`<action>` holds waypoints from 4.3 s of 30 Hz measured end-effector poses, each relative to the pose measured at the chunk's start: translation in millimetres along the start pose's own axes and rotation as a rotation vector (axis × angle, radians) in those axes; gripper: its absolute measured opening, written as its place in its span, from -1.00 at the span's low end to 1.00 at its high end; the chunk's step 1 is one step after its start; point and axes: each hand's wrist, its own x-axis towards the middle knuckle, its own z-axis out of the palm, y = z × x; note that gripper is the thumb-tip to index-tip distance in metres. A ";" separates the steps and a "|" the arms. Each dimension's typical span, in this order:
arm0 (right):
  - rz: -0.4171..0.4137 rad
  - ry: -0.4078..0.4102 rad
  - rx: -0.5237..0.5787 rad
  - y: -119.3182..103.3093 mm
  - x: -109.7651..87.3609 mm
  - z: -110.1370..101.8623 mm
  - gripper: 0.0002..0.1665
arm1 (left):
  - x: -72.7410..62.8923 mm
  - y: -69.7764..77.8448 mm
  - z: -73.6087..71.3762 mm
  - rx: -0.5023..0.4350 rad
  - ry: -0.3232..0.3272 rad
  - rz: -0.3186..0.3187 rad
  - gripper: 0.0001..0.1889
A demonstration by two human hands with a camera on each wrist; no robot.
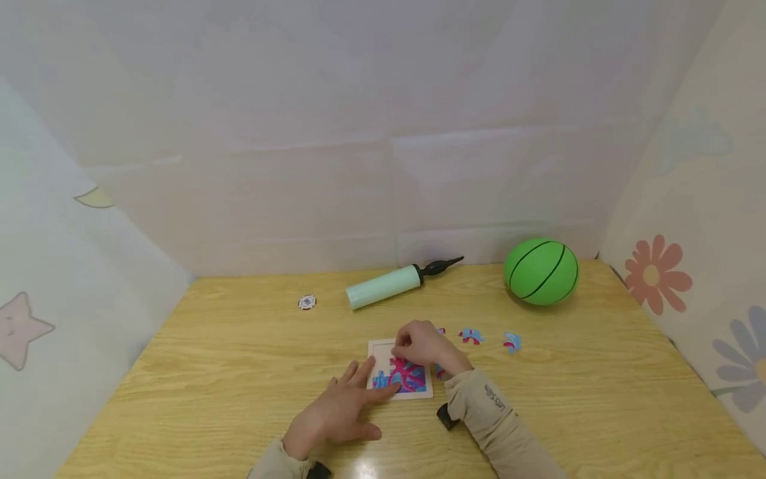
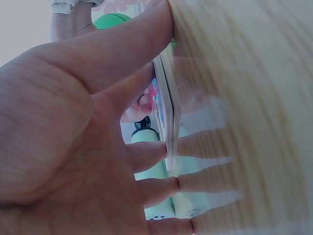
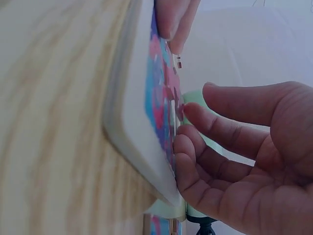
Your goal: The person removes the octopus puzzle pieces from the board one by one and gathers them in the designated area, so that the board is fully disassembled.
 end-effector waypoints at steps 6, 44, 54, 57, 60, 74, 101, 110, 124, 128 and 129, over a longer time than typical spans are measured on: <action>-0.016 0.020 -0.016 0.5 0.2 -0.4 -0.89 | 0.3 0.3 -0.4 0.008 0.011 0.004 -0.31; 0.043 0.073 0.294 50.9 -49.7 -42.5 -0.83 | -1.0 -0.3 0.8 -0.030 0.013 -0.001 -0.30; 0.043 0.071 0.234 79.4 -78.3 -57.3 -0.85 | -2.4 1.4 -0.9 -0.047 0.006 0.010 -0.30; 0.040 0.063 0.239 84.9 -83.8 -60.5 -0.86 | -2.1 2.5 -1.4 -0.046 0.004 0.008 -0.30; 0.036 0.064 0.225 87.2 -85.3 -61.9 -0.88 | -2.4 2.2 -2.2 -0.048 0.006 0.007 -0.30; 0.072 0.065 0.120 89.5 -84.3 -57.8 -0.91 | -1.9 1.6 -1.4 -0.039 0.012 0.010 -0.30; -0.044 0.149 0.081 50.0 -51.4 -31.5 -0.89 | -2.2 1.0 0.1 -0.020 0.027 0.010 -0.31; -0.055 0.122 0.103 32.0 -29.0 -20.1 -0.90 | 1.7 2.7 0.5 -0.007 0.018 0.006 -0.30; -0.056 0.007 -0.017 19.4 -18.7 -18.1 -0.93 | 3.4 4.1 0.7 0.009 0.017 -0.004 -0.31; -0.056 -0.036 -0.027 16.8 -19.3 -18.0 -0.92 | 1.6 4.1 0.4 0.016 0.020 -0.006 -0.30; -0.059 -0.046 -0.026 16.5 -19.3 -17.7 -0.92 | 1.3 3.9 0.3 0.018 0.020 -0.006 -0.30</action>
